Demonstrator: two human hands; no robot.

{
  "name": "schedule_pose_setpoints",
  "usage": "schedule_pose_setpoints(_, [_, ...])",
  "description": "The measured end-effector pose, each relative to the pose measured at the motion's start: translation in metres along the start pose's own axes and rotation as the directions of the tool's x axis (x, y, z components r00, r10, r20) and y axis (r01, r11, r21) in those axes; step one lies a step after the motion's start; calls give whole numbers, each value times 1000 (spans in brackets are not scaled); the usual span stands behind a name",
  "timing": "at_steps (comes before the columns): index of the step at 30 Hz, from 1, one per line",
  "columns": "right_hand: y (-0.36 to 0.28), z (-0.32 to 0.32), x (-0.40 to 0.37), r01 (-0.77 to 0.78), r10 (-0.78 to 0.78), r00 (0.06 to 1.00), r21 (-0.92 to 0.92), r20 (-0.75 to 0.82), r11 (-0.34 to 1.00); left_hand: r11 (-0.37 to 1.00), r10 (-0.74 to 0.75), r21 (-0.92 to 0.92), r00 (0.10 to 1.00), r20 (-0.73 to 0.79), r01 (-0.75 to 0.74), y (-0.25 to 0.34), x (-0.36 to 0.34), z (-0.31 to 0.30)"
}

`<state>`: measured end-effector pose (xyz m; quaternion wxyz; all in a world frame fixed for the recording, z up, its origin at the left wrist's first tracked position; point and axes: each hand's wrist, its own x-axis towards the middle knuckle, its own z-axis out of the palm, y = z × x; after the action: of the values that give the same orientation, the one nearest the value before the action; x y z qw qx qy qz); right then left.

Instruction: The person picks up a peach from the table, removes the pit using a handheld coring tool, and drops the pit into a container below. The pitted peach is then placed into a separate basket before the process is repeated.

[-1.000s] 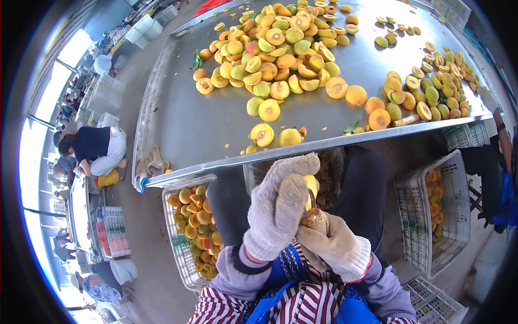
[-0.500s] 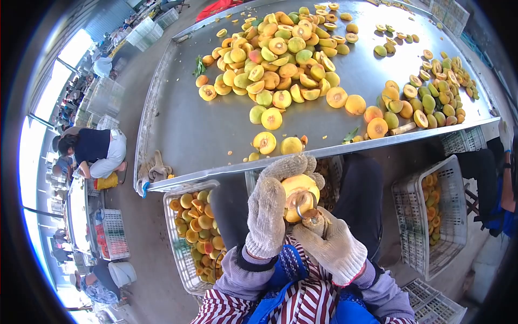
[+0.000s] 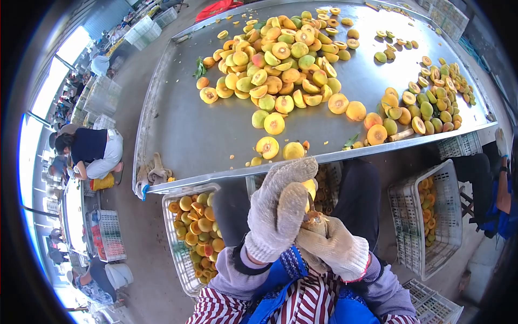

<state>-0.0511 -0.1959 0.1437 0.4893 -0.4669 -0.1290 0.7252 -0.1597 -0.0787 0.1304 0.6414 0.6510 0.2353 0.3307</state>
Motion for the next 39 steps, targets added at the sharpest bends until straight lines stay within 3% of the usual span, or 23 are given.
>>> schedule_pose_setpoints(2, [5,6,1,3,0,999,-87,36,996,996,-64,-61,998,27,65,5,1,0])
schedule_pose_setpoints(3, [12,11,1,4,9,997,-170,75,985,972,-105,-209,994,39,111,7,0,1])
schedule_pose_setpoints(4, [22,15,7,200,-213,977,-335,-3,921,927,-131,-347,990,61,144,9,3,1])
schedule_pose_setpoints(5, [20,15,7,204,-217,976,-336,-2,920,860,-159,-477,983,87,181,11,5,2])
schedule_pose_setpoints(7, [15,17,7,185,-285,952,-538,-110,823,890,-166,-423,985,46,170,2,6,2])
schedule_pose_setpoints(10, [12,12,5,181,-285,944,-461,-166,869,910,-137,-404,987,-84,92,-4,5,0])
schedule_pose_setpoints(15, [15,13,13,266,-400,888,-458,-225,848,907,-62,-418,998,-8,53,-3,0,-3])
schedule_pose_setpoints(19, [16,15,16,233,-363,902,-445,-232,864,957,59,-281,996,-62,-74,-8,-6,-2])
schedule_pose_setpoints(22, [15,19,11,283,-367,911,-366,-186,887,979,36,-198,999,-31,-41,-2,-7,-6])
schedule_pose_setpoints(24, [1,17,7,58,-80,990,-173,-119,983,993,-8,-116,1000,5,9,6,-1,-11])
schedule_pose_setpoints(26, [-3,12,3,28,-31,999,-66,-41,997,992,76,97,996,38,-79,10,3,-13])
schedule_pose_setpoints(27, [-4,9,1,-10,8,999,40,41,999,992,77,96,996,38,-80,11,6,-15])
schedule_pose_setpoints(29, [-2,4,1,30,-33,995,29,95,999,865,306,362,938,165,-346,15,12,-19])
schedule_pose_setpoints(30, [-4,4,0,-29,25,993,28,113,999,866,305,363,938,166,-345,21,16,-22])
schedule_pose_setpoints(31, [-5,4,0,-87,83,988,25,132,996,965,77,223,963,259,-138,30,20,-27])
schedule_pose_setpoints(32, [0,-2,4,-88,84,988,23,133,996,990,-133,102,917,375,102,34,25,-29])
schedule_pose_setpoints(33, [9,-9,10,-169,93,937,203,337,964,989,-134,102,918,374,102,32,30,-31])
schedule_pose_setpoints(34, [14,-13,13,-278,56,850,357,523,892,972,128,122,889,440,-201,27,35,-33])
schedule_pose_setpoints(35, [18,-13,10,-280,58,850,356,524,892,866,367,120,780,506,-486,22,38,-34])
schedule_pose_setpoints(36, [16,-9,6,-263,2,835,395,551,880,794,488,107,732,476,-598,19,36,-32])
schedule_pose_setpoints(37, [15,-6,4,-247,-55,818,435,573,866,794,487,107,731,477,-599,14,34,-29])
schedule_pose_setpoints(38, [18,-8,6,-344,-79,733,469,675,813,853,488,-38,769,414,-521,8,30,-27])
schedule_pose_setpoints(39, [20,-7,6,-345,-78,733,468,676,813,880,474,-187,807,353,-436,4,24,-23])
